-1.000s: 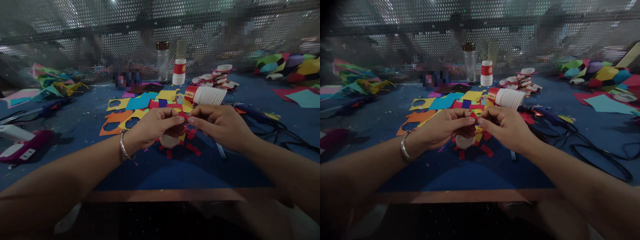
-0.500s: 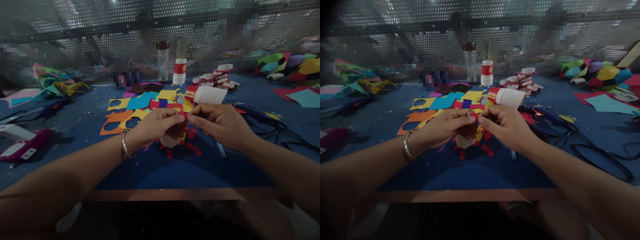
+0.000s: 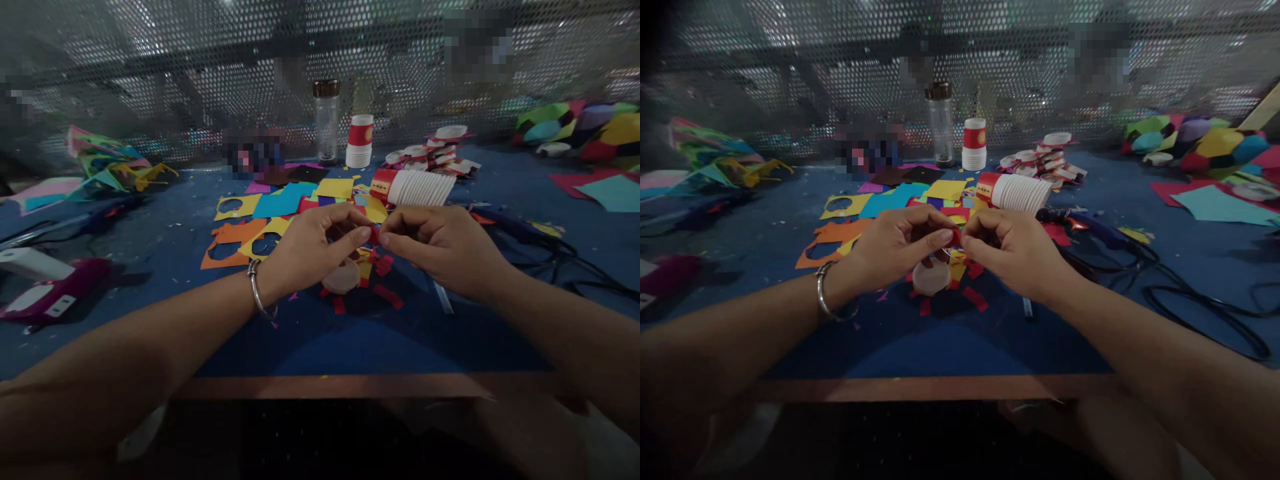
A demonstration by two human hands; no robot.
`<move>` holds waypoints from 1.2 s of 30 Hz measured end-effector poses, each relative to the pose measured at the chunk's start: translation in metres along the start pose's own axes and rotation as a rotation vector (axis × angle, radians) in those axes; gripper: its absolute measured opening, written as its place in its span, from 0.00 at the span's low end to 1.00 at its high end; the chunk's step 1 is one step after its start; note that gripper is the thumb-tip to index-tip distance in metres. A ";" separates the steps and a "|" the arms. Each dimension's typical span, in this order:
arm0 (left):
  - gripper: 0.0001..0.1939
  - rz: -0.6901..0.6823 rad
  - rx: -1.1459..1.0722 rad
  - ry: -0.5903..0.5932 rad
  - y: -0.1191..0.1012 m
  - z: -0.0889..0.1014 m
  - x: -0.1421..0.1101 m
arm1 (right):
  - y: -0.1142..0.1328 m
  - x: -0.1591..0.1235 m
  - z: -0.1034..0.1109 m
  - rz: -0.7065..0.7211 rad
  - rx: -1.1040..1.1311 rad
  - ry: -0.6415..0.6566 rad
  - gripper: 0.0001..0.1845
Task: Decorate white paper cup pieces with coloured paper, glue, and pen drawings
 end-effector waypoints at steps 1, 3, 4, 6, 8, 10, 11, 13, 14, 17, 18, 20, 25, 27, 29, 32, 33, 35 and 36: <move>0.06 -0.032 0.021 -0.011 0.000 0.000 0.000 | 0.000 0.000 0.000 -0.002 0.002 0.003 0.09; 0.05 -0.078 0.055 -0.020 0.000 0.001 0.000 | 0.000 0.001 0.000 -0.010 0.010 0.013 0.09; 0.05 -0.093 0.069 -0.020 0.000 0.002 0.000 | 0.000 0.001 0.000 -0.014 0.011 0.018 0.09; 0.05 -0.114 0.086 -0.026 -0.001 0.002 -0.001 | -0.001 0.001 0.001 -0.017 0.007 0.021 0.09; 0.05 -0.132 0.106 -0.041 -0.001 0.003 -0.001 | -0.002 0.000 0.002 -0.020 -0.007 0.012 0.09; 0.06 -0.156 0.151 -0.066 0.000 0.003 -0.002 | -0.002 0.000 0.002 -0.028 -0.011 -0.002 0.09; 0.06 -0.175 0.183 -0.082 0.000 0.004 -0.002 | -0.002 0.000 0.002 -0.036 -0.008 -0.005 0.08; 0.05 -0.226 0.257 -0.112 0.000 0.005 -0.003 | -0.003 0.000 0.002 -0.062 0.004 0.004 0.08; 0.05 -0.257 0.293 -0.124 0.000 0.006 -0.003 | -0.003 0.000 0.002 -0.074 0.011 0.010 0.08; 0.04 -0.372 0.392 -0.152 -0.001 0.007 -0.005 | -0.003 0.001 0.002 -0.091 0.018 0.018 0.07; 0.04 -0.416 0.419 -0.151 -0.001 0.007 -0.006 | -0.003 0.001 0.002 -0.091 0.019 0.014 0.06; 0.05 -0.489 0.450 -0.147 -0.004 0.006 -0.007 | -0.003 0.001 0.002 -0.093 0.014 0.006 0.07; 0.05 -0.339 0.295 -0.143 -0.004 0.005 -0.006 | -0.002 0.000 0.002 -0.114 0.005 -0.008 0.07; 0.05 -0.194 0.164 -0.118 -0.001 0.006 -0.003 | -0.002 0.000 0.002 -0.122 0.022 -0.017 0.08; 0.06 -0.089 0.063 -0.094 0.002 0.007 0.000 | -0.002 0.001 0.002 -0.132 0.032 -0.027 0.08; 0.07 -0.045 0.023 -0.087 0.004 0.009 0.004 | -0.003 0.002 0.004 -0.165 0.006 -0.028 0.09; 0.06 -0.040 0.031 -0.079 0.005 0.008 0.004 | -0.004 0.002 0.005 -0.178 -0.012 -0.034 0.09; 0.05 -0.022 0.067 -0.039 0.006 0.006 0.004 | -0.006 0.003 0.007 -0.190 -0.050 -0.049 0.10; 0.05 -0.015 0.101 -0.014 0.007 0.004 0.003 | -0.007 0.004 0.008 -0.188 -0.068 -0.053 0.11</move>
Point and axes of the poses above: each hand's wrist, its own x-axis towards the middle knuckle, its own z-axis out of the back of the hand, y = z × x, the point moved 1 cm from there along x, towards the middle knuckle, and after that the axes turned 8 degrees about -z, right-handed, at the moved point
